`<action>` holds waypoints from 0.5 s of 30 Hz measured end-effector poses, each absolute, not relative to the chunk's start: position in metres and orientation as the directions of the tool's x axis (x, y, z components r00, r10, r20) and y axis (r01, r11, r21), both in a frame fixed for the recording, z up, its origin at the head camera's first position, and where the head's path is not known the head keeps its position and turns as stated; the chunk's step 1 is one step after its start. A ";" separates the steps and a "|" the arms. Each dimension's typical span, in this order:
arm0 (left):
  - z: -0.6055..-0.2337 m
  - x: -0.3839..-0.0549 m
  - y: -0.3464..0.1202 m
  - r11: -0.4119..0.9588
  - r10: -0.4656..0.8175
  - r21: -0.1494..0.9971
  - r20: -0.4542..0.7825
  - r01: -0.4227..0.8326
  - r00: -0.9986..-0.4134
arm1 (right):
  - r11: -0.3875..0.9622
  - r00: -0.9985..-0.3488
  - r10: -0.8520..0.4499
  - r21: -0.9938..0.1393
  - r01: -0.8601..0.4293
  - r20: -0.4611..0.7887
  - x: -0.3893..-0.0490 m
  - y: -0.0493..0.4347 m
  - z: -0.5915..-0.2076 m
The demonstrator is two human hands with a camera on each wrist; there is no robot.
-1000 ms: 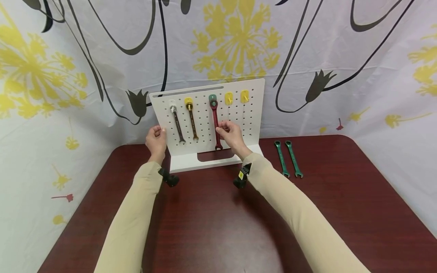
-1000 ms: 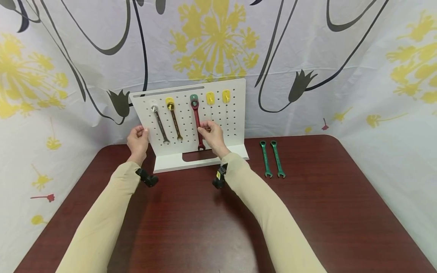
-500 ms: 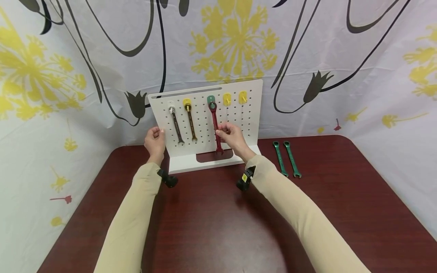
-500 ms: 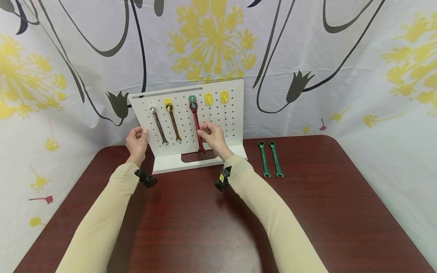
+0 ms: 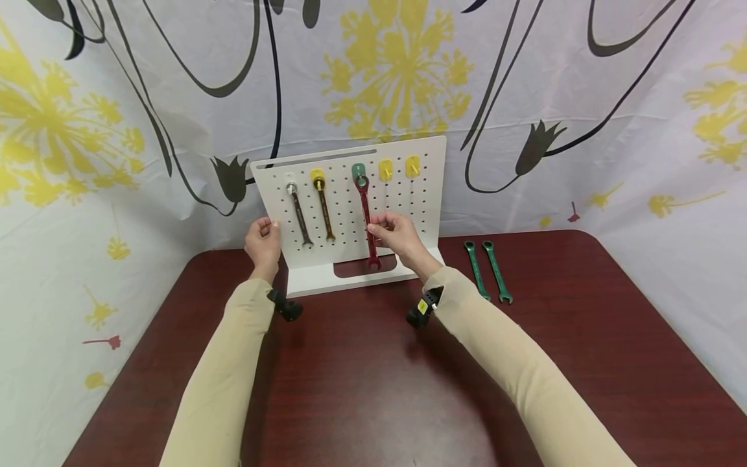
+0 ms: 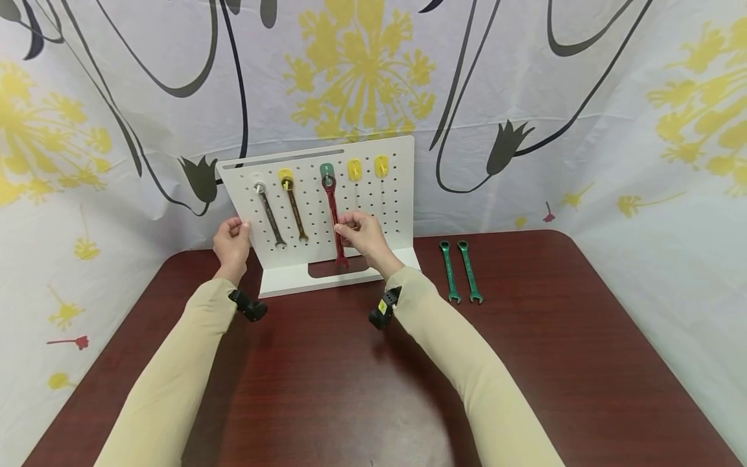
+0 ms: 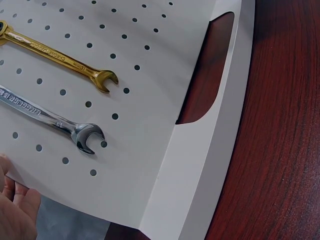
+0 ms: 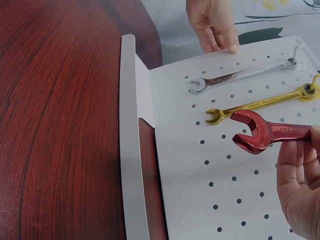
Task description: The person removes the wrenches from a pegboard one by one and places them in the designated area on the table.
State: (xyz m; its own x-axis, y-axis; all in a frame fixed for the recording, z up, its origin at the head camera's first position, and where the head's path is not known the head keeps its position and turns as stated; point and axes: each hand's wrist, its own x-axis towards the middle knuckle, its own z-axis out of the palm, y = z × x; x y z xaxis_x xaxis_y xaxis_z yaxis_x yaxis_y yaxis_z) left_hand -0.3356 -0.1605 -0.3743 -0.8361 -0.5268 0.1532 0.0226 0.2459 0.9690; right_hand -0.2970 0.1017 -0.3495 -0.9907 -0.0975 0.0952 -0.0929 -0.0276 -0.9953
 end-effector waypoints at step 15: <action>-0.374 -0.335 -0.161 0.260 -0.522 0.966 0.146 0.007 -0.841 | -0.083 -0.990 -0.137 -0.996 -0.021 0.032 -0.291 0.100 -0.334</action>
